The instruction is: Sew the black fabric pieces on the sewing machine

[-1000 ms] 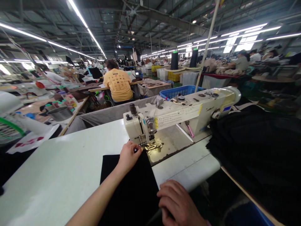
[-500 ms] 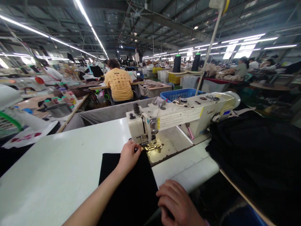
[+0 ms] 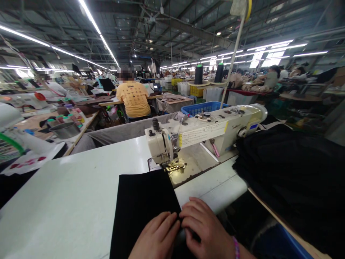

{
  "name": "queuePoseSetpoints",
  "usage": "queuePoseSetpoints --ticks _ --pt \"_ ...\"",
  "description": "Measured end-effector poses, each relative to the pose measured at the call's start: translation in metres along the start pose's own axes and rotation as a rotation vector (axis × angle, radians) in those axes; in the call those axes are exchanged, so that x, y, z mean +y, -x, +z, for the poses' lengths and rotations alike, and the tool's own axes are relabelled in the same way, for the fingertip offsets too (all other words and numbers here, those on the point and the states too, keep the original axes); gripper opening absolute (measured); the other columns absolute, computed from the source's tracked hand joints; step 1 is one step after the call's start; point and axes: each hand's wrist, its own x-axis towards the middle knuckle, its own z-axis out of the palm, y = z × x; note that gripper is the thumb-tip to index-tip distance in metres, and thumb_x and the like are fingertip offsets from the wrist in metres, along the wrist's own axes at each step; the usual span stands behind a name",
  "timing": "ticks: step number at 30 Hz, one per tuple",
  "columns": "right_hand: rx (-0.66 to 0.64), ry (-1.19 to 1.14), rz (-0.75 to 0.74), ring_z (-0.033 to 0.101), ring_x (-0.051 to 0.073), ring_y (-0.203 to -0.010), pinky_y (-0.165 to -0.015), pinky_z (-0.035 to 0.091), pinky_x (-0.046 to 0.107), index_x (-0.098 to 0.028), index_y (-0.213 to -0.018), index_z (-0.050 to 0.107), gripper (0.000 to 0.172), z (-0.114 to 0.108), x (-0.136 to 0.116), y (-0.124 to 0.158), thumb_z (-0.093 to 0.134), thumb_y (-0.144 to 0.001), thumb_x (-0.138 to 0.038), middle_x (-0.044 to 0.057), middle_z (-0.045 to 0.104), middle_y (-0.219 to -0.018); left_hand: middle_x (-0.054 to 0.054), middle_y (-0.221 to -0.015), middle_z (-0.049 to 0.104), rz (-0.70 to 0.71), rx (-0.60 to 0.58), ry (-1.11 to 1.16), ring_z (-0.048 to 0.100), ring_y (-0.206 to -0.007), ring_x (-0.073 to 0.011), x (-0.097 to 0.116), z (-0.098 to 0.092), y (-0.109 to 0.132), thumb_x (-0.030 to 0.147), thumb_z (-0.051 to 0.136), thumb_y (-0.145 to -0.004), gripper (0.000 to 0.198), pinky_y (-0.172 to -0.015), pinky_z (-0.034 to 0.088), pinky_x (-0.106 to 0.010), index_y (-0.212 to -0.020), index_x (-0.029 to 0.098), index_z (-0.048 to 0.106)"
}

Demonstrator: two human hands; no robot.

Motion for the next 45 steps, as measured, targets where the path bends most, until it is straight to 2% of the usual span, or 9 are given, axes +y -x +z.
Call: queuePoseSetpoints --ticks 5,13,21,28,32,36,38,41,45 --pt "-0.05 -0.025 0.049 0.062 0.021 -0.101 -0.11 0.04 0.043 -0.021 -0.096 0.06 0.028 0.003 0.007 -0.012 0.052 -0.075 -0.004 0.004 0.069 -0.1 -0.007 -0.116 0.075 -0.017 -0.03 0.048 0.071 -0.105 -0.0239 -0.014 -0.005 -0.011 0.01 0.05 -0.087 0.036 -0.084 0.065 -0.034 -0.119 0.017 0.063" --pt "-0.094 -0.02 0.078 0.059 0.021 -0.107 -0.114 0.033 0.043 -0.022 -0.094 0.065 0.023 0.007 0.027 -0.039 0.057 -0.08 -0.005 0.002 0.071 -0.105 -0.01 -0.116 0.073 -0.12 -0.022 0.143 0.068 -0.107 -0.0245 -0.037 -0.004 -0.024 0.016 0.052 -0.094 0.026 -0.09 0.063 -0.039 -0.116 0.016 0.066" --pt "-0.17 0.148 0.16 0.054 0.02 -0.107 -0.1 0.043 0.035 -0.022 -0.101 0.071 0.027 0.017 0.047 -0.069 0.064 -0.079 -0.007 0.003 0.063 -0.108 -0.01 -0.118 0.072 -0.224 -0.055 0.188 0.066 -0.11 -0.0241 -0.078 0.009 -0.035 0.023 0.045 -0.099 0.03 -0.096 0.059 -0.042 -0.113 0.018 0.071" --pt "-0.201 0.243 0.226 0.053 0.024 -0.103 -0.092 0.046 0.04 -0.022 -0.102 0.071 0.019 0.028 0.06 -0.099 0.065 -0.085 -0.015 0.005 0.061 -0.102 -0.01 -0.118 0.071 -0.289 -0.124 0.274 0.065 -0.11 -0.0228 -0.116 0.011 -0.053 0.023 0.044 -0.099 0.03 -0.099 0.055 -0.04 -0.112 0.018 0.071" --pt "-0.165 0.259 0.262 0.055 0.026 -0.105 -0.095 0.048 0.043 -0.02 -0.106 0.068 0.022 0.032 0.045 -0.091 0.062 -0.086 -0.012 0.008 0.062 -0.108 -0.011 -0.118 0.07 -0.328 -0.133 0.256 0.064 -0.11 -0.0231 -0.126 0.013 -0.055 0.025 0.041 -0.1 0.033 -0.1 0.053 -0.041 -0.115 0.018 0.07" --pt "-0.088 0.25 0.248 0.054 0.029 -0.119 -0.107 0.044 0.051 -0.02 -0.126 0.059 0.043 0.043 0.025 -0.063 0.059 -0.085 -0.007 0.011 0.06 -0.127 -0.01 -0.122 0.069 -0.44 -0.129 0.23 0.062 -0.115 -0.0221 -0.127 0.018 -0.049 0.029 0.042 -0.1 0.033 -0.106 0.048 -0.042 -0.119 0.02 0.067" --pt "-0.054 0.258 0.22 0.054 0.031 -0.123 -0.108 0.044 0.054 -0.02 -0.13 0.056 0.047 0.049 0.023 -0.051 0.059 -0.084 -0.007 0.012 0.06 -0.131 -0.008 -0.131 0.066 -0.542 -0.118 0.209 0.058 -0.124 -0.0232 -0.128 0.023 -0.046 0.031 0.041 -0.101 0.034 -0.113 0.04 -0.05 -0.125 0.023 0.064" --pt "-0.057 0.281 0.169 0.057 0.032 -0.121 -0.104 0.047 0.054 -0.019 -0.126 0.058 0.043 0.05 0.025 -0.042 0.059 -0.085 -0.008 0.013 0.062 -0.129 -0.013 -0.144 0.057 -0.738 -0.107 0.158 0.048 -0.137 -0.0293 -0.129 0.027 -0.039 0.028 0.037 -0.1 0.041 -0.115 0.032 -0.061 -0.135 0.021 0.057" --pt "-0.093 0.246 0.086 0.063 0.028 -0.115 -0.1 0.051 0.047 -0.019 -0.123 0.061 0.035 0.044 0.024 -0.045 0.053 -0.09 -0.01 0.011 0.068 -0.123 -0.016 -0.145 0.057 -0.808 -0.162 0.127 0.048 -0.137 -0.0328 -0.111 0.011 -0.026 0.025 0.047 -0.094 0.042 -0.113 0.035 -0.059 -0.132 0.017 0.06"
